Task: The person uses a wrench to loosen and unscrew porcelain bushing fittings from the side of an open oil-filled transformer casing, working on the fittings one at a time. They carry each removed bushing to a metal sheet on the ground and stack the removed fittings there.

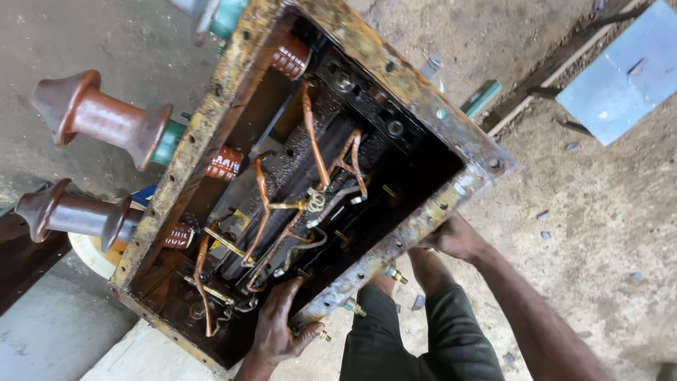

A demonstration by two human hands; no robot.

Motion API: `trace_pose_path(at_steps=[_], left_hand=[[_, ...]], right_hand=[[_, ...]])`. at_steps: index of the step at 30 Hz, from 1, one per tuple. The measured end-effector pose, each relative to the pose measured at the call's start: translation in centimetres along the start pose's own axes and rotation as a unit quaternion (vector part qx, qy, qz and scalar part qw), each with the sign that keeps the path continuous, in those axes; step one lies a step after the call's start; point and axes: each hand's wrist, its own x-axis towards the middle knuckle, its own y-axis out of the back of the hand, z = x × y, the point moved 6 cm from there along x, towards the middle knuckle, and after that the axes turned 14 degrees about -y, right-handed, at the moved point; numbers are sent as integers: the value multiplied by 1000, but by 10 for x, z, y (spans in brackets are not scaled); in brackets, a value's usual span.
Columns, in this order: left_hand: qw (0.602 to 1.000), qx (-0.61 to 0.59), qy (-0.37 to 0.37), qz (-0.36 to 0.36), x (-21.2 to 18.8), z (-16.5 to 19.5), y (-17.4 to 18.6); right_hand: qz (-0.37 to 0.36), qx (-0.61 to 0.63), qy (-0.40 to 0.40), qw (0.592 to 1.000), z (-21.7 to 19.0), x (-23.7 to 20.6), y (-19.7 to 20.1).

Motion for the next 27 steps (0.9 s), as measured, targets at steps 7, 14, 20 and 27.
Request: trace_pose_path(at_steps=[7,14,20,27], left_hand=[[999,-46,8,22,19,12,22],[966,-227,123,29,139,21,-37],[865,-352,337,-118,197,-6,-99],[901,-338,266,-59,201,-28,-114]], right_hand=[[-83,38,-42,995,10,16,10],[274,-458,-135,835,-8,-11,-14],[-8,-36,133,990,-4,-5,5],[9,-74,-74,994,7,-3,-1]])
